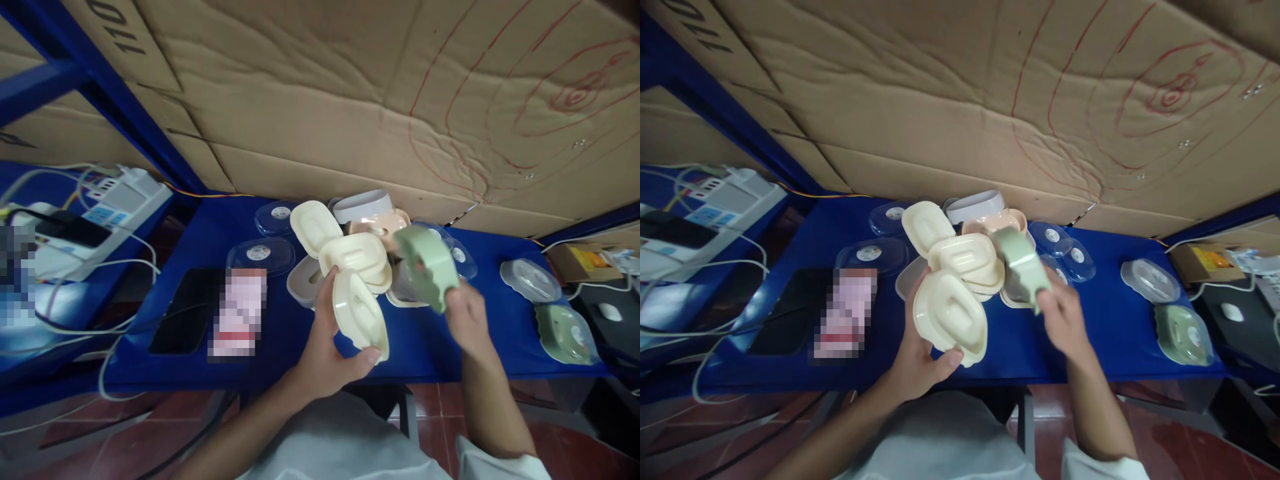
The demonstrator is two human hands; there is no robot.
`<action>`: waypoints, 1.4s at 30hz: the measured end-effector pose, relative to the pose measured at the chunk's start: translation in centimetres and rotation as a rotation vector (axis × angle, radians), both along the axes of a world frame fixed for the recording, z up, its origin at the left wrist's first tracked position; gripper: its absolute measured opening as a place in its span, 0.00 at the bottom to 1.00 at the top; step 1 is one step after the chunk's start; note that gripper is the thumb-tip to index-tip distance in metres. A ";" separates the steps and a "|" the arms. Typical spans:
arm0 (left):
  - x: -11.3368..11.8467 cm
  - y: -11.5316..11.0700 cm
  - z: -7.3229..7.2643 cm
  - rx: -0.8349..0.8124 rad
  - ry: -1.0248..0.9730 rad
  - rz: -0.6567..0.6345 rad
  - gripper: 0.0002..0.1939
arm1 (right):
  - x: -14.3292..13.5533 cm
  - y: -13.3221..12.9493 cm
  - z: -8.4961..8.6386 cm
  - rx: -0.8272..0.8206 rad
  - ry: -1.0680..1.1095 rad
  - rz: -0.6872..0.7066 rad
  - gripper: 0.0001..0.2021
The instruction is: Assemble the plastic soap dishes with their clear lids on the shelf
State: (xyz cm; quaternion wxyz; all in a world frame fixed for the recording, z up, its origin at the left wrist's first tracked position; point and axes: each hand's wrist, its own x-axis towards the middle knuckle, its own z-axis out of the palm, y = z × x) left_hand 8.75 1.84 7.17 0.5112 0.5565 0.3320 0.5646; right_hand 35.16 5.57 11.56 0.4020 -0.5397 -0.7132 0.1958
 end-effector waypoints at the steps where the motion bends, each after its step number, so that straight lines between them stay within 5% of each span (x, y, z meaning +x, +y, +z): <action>1: -0.1 0.0 0.0 0.002 0.011 -0.008 0.57 | 1.3 1.3 -0.1 0.090 -0.083 -0.129 0.23; 4: -0.3 -0.1 0.3 -0.021 0.021 -0.039 0.58 | 5.0 5.7 -1.2 0.159 -0.302 -0.352 0.21; 10: -0.2 -0.5 0.6 -0.120 -0.020 -0.083 0.56 | 7.0 9.6 -3.4 0.025 -0.389 -0.301 0.27; 13: 0.1 -0.4 0.5 -0.189 -0.057 -0.058 0.58 | 4.6 7.0 -2.3 0.043 -0.389 -0.260 0.29; 18: 1.2 0.1 0.1 -0.237 -0.136 -0.008 0.64 | -2.4 -1.1 0.2 0.095 -0.285 0.432 0.32; 20: 1.5 0.1 0.0 -0.236 -0.147 -0.043 0.65 | -3.9 -2.9 0.4 0.150 -0.263 0.500 0.26; 25: 1.1 -0.4 0.7 -0.233 -0.082 -0.246 0.62 | 0.1 -1.0 0.4 0.257 -0.369 0.156 0.20; 29: 0.1 -1.0 1.2 -0.231 0.008 -0.219 0.49 | 5.9 3.4 0.0 0.193 -0.612 -0.091 0.17; 34: -0.2 -1.5 1.0 -0.263 0.067 -0.141 0.32 | 9.3 5.9 -1.5 0.146 -0.528 -0.082 0.20; 40: 0.1 -1.3 0.7 -0.202 0.144 -0.151 0.22 | 10.7 5.8 -2.3 -0.031 -0.334 0.097 0.19; 42: -0.1 -1.2 0.7 -0.162 0.190 -0.165 0.20 | 12.3 5.2 -2.0 -0.088 -0.311 0.057 0.23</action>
